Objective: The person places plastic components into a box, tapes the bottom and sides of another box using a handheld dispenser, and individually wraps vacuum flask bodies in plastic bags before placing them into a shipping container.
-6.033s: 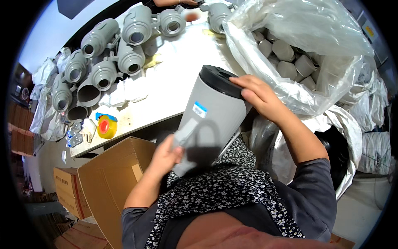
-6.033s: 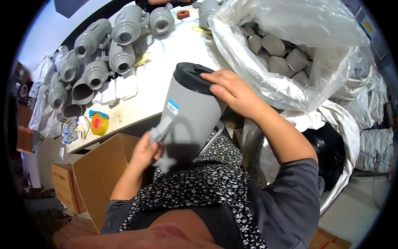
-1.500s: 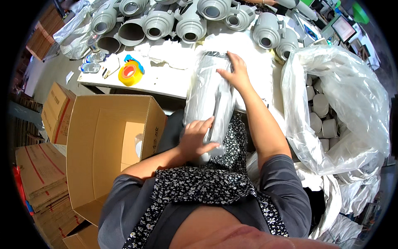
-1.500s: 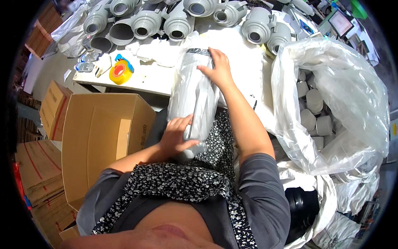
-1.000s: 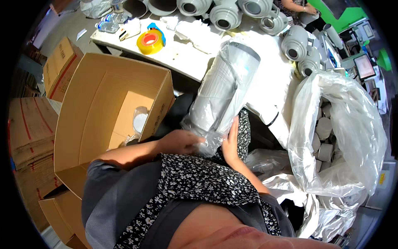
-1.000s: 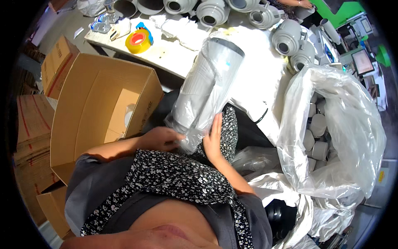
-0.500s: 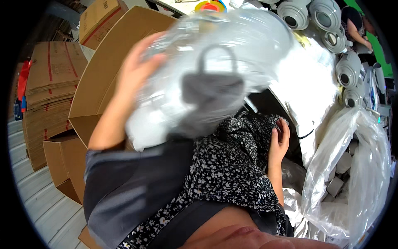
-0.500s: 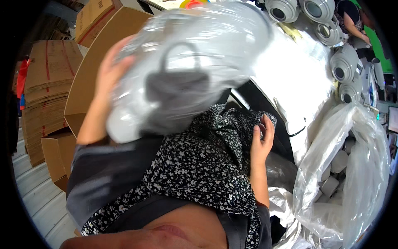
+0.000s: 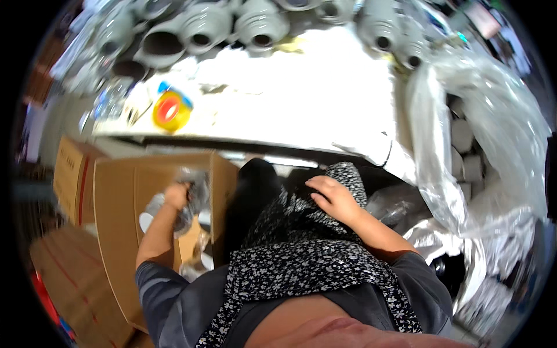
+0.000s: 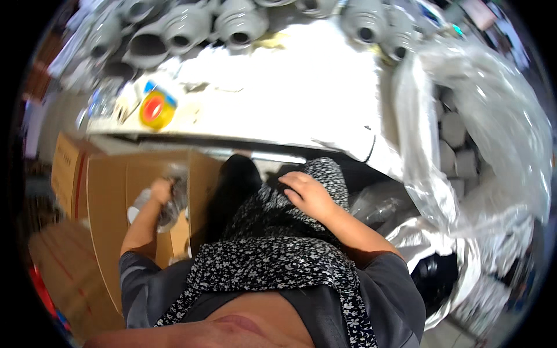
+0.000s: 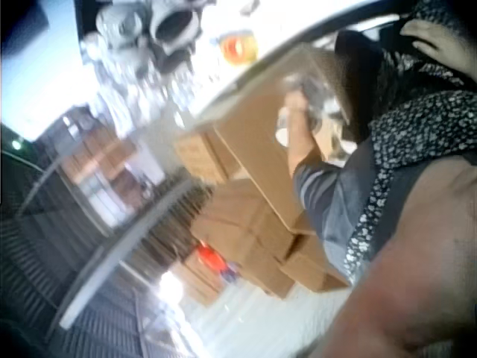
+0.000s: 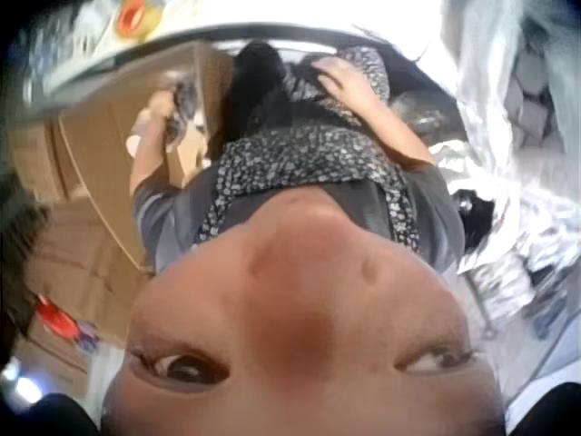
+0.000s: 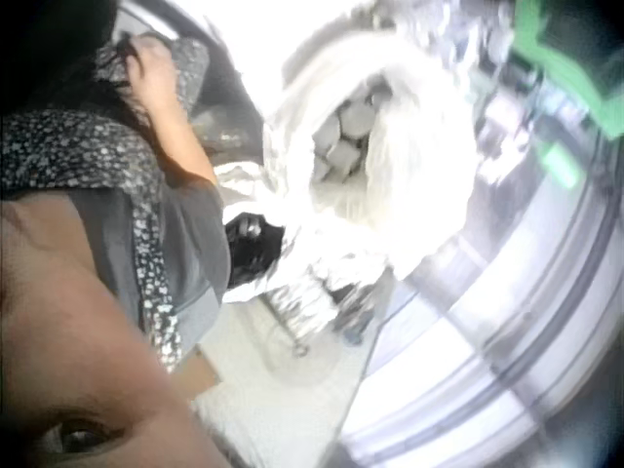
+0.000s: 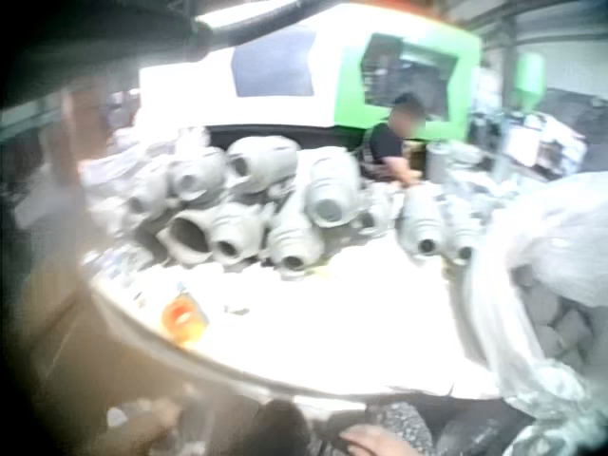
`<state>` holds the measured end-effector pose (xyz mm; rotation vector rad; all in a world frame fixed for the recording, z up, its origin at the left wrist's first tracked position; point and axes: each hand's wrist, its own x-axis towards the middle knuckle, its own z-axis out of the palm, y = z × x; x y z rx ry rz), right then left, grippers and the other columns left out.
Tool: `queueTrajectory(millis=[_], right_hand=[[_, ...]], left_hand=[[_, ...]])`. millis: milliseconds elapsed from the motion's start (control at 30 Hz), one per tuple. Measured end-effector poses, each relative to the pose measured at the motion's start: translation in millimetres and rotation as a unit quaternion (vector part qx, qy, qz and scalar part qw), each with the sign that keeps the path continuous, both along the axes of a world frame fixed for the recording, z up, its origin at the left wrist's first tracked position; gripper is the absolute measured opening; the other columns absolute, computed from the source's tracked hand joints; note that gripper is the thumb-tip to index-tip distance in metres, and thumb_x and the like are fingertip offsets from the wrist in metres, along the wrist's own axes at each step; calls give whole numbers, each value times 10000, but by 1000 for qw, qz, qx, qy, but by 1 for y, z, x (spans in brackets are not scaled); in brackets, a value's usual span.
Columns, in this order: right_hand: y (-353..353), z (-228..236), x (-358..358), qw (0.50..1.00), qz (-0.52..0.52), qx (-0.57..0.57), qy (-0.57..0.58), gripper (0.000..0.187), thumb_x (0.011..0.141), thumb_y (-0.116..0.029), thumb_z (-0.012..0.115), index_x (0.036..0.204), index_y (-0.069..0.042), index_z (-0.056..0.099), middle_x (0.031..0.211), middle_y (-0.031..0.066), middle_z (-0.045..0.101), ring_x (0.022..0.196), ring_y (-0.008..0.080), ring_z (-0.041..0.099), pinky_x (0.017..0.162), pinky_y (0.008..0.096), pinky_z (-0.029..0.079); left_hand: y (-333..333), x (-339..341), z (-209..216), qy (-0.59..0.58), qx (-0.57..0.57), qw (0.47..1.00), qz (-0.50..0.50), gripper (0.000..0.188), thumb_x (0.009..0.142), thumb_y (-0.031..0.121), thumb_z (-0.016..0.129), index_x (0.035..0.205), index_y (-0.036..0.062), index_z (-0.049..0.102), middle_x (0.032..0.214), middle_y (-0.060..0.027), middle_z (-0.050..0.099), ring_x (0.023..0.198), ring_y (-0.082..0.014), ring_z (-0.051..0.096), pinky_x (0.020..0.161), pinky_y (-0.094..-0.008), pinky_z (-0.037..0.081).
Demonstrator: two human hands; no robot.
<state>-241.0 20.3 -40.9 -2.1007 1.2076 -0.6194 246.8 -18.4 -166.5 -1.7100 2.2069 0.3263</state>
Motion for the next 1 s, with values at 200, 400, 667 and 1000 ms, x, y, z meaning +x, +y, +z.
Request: queueTrajectory(millis=[200,400,667,1000], right_hand=[[19,32,-44,993,-118,18,-9,291,800,-122,578,1077,-38,561,1055,150,571,1013,310,534,872,366,431],[-182,32,-146,931,-323,-151,-83,451,766,-229,672,1145,-33,526,1041,125,598,982,239,560,829,320,433],[-361,45,-173,653,-510,171,-533,474,825,-347,599,1148,-41,435,1099,150,513,922,258,544,670,372,476],[-44,56,-61,752,-399,129,-510,809,820,-238,622,1419,-153,85,1260,191,407,1079,279,485,887,379,439]], left_hand=[[-20,-108,-82,92,-223,887,-395,247,817,123,546,1055,59,571,941,-82,621,872,-226,578,791,-331,456],[5,-103,-77,36,91,986,-138,219,840,103,531,1050,46,558,944,-78,608,864,-199,565,787,-312,450],[52,-79,20,454,-28,823,342,182,871,76,510,1044,28,542,947,-71,589,854,-164,547,781,-288,442],[24,-189,235,754,-147,616,173,413,878,142,528,1239,-9,396,1179,-140,495,1075,-220,486,927,-325,388]])
